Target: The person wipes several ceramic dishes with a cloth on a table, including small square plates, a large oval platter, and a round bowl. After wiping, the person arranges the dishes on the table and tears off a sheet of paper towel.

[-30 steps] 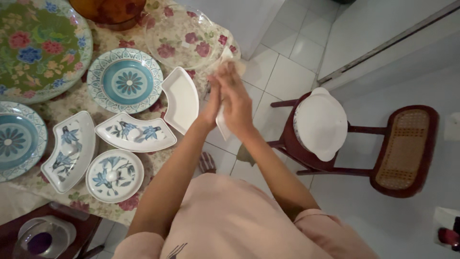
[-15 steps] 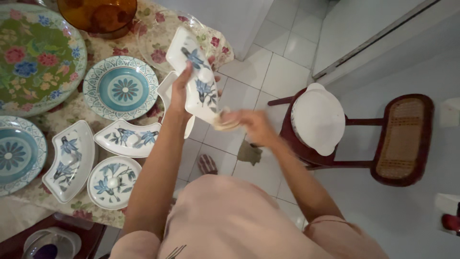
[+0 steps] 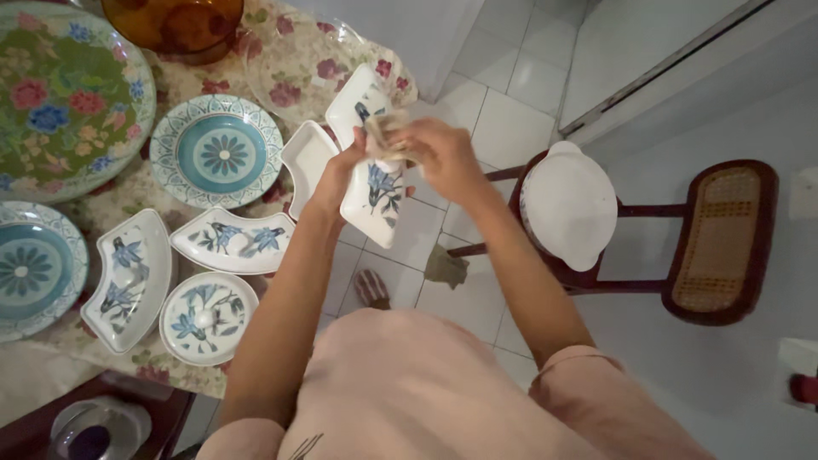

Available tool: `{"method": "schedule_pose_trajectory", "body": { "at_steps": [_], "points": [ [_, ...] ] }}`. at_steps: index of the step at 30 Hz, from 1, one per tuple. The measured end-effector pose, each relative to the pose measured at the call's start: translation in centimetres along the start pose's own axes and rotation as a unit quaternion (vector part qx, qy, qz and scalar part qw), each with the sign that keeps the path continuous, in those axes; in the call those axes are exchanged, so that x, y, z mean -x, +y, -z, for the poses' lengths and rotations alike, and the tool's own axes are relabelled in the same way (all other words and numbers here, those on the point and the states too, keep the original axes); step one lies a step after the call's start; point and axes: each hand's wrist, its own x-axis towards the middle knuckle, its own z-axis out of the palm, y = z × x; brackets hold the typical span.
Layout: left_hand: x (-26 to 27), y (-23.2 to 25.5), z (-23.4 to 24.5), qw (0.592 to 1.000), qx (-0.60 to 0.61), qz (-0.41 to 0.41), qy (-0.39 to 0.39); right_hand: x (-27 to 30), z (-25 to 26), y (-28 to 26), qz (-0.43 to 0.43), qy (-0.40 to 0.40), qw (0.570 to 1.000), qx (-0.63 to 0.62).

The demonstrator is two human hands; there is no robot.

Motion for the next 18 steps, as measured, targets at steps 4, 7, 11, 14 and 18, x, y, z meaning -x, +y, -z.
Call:
{"method": "schedule_pose_trajectory", "body": {
  "at_steps": [4, 7, 11, 14, 18],
  "points": [
    [1.0, 0.8, -1.0, 0.997, -0.011, 0.003, -0.071, -1.9, 2.3, 0.5, -0.028, 0.071, 0.997, -0.002],
    [-0.4, 0.3, -0.6, 0.999, -0.035, -0.005, -0.037, -3.9, 0.4, -0.1, -0.041, 0.103, 0.993, -0.047],
    [-3.0, 0.6, 0.8, 0.993, 0.052, -0.108, -0.011, -3.1, -3.1, -2.1, -0.169, 0.072, 0.983, -0.005],
    [-3.4, 0.2, 1.1, 0.987, 0.097, -0.115, 0.055, -0.9, -4.8, -3.6, -0.149, 0.128, 0.98, 0.034],
    [-3.9, -0.7, 1.3, 0.994, 0.056, -0.076, 0.056, 1.5, -5.2, -3.9, -0.19, 0.137, 0.966, 0.107]
  ]
}}
